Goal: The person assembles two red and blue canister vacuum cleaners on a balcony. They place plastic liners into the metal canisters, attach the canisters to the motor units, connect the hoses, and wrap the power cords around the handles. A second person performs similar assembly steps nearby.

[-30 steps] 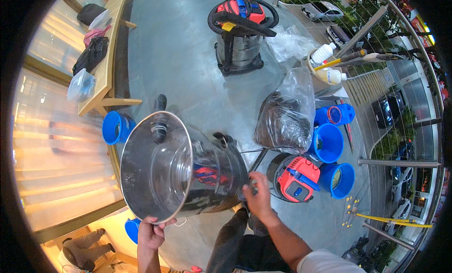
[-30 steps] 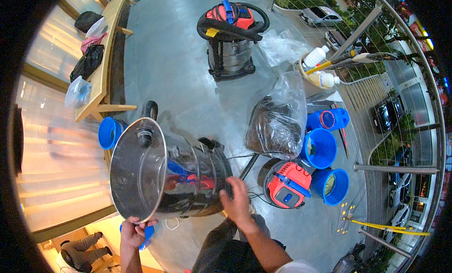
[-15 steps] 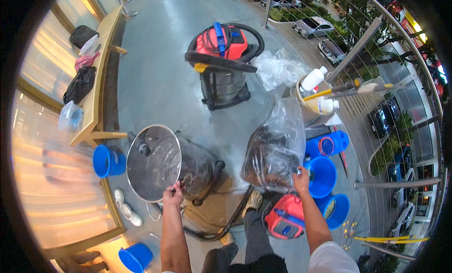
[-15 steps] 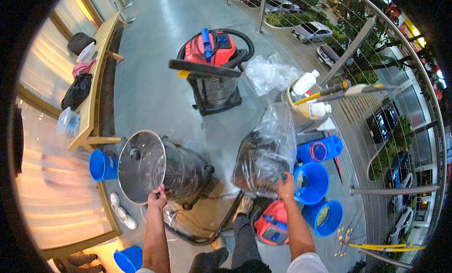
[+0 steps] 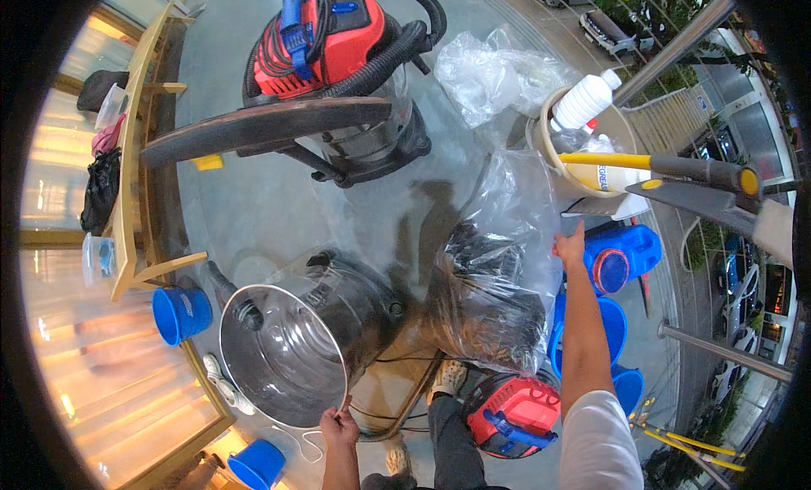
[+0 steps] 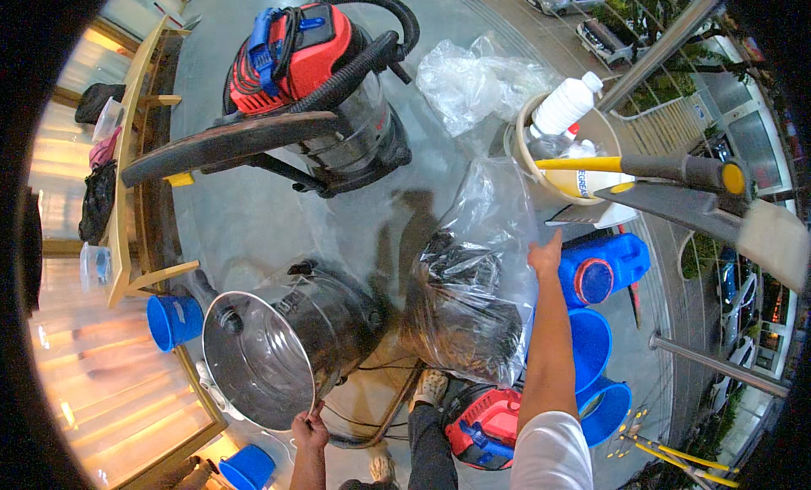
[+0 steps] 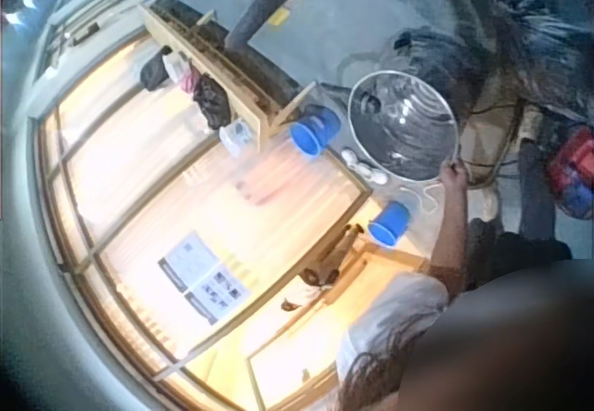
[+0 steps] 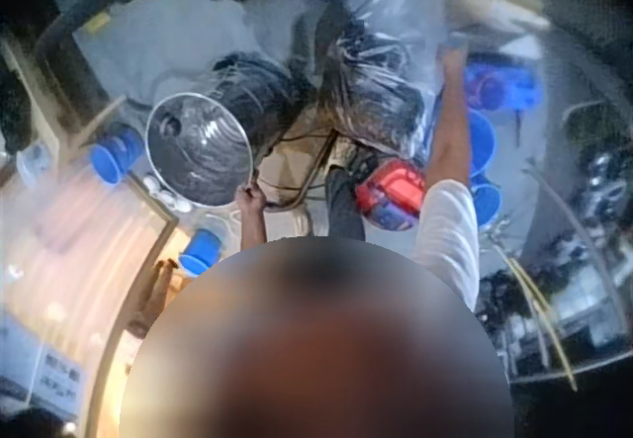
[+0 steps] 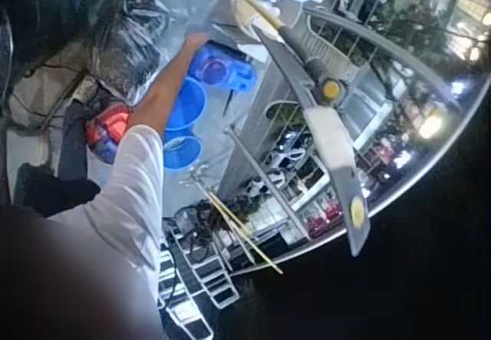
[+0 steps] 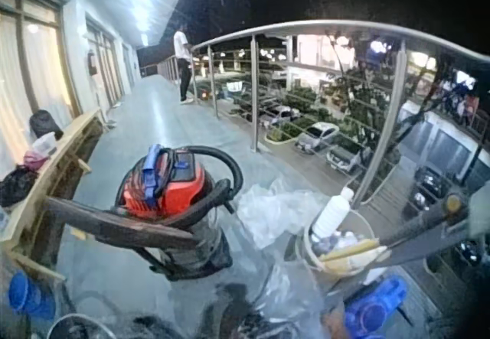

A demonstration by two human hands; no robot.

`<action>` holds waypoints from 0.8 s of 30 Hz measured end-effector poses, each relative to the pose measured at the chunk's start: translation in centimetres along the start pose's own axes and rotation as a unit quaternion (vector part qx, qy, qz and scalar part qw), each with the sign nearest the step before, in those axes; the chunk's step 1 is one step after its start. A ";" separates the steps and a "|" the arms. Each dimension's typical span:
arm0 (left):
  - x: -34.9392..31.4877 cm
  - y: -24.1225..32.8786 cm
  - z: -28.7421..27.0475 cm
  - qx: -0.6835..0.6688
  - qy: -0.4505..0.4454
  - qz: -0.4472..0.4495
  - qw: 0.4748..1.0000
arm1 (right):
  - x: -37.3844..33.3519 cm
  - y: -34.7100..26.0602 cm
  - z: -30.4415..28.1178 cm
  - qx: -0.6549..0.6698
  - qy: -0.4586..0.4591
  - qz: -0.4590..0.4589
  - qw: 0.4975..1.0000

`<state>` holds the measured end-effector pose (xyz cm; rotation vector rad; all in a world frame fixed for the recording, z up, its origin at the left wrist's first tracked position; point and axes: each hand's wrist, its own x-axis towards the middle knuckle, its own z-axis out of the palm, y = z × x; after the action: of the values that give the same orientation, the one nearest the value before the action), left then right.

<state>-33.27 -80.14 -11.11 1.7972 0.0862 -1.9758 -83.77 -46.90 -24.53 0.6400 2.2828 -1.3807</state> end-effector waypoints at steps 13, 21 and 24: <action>-4.5 -8.9 -4.5 -0.102 0.025 -0.119 0.987 | -9.7 -11.7 7.4 0.140 -0.130 -0.296 0.936; -13.3 -5.9 11.8 0.440 -0.264 -0.221 0.829 | -29.9 -13.0 0.6 0.090 -0.072 -0.352 0.929; -10.4 -2.5 22.6 0.359 -0.328 0.023 0.874 | -33.3 -9.4 0.2 -0.057 -0.151 -0.463 0.872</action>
<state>-54.77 -82.72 1.41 1.3234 -1.0152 -2.6736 -61.88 -56.83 0.32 -0.7898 2.4371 -1.5225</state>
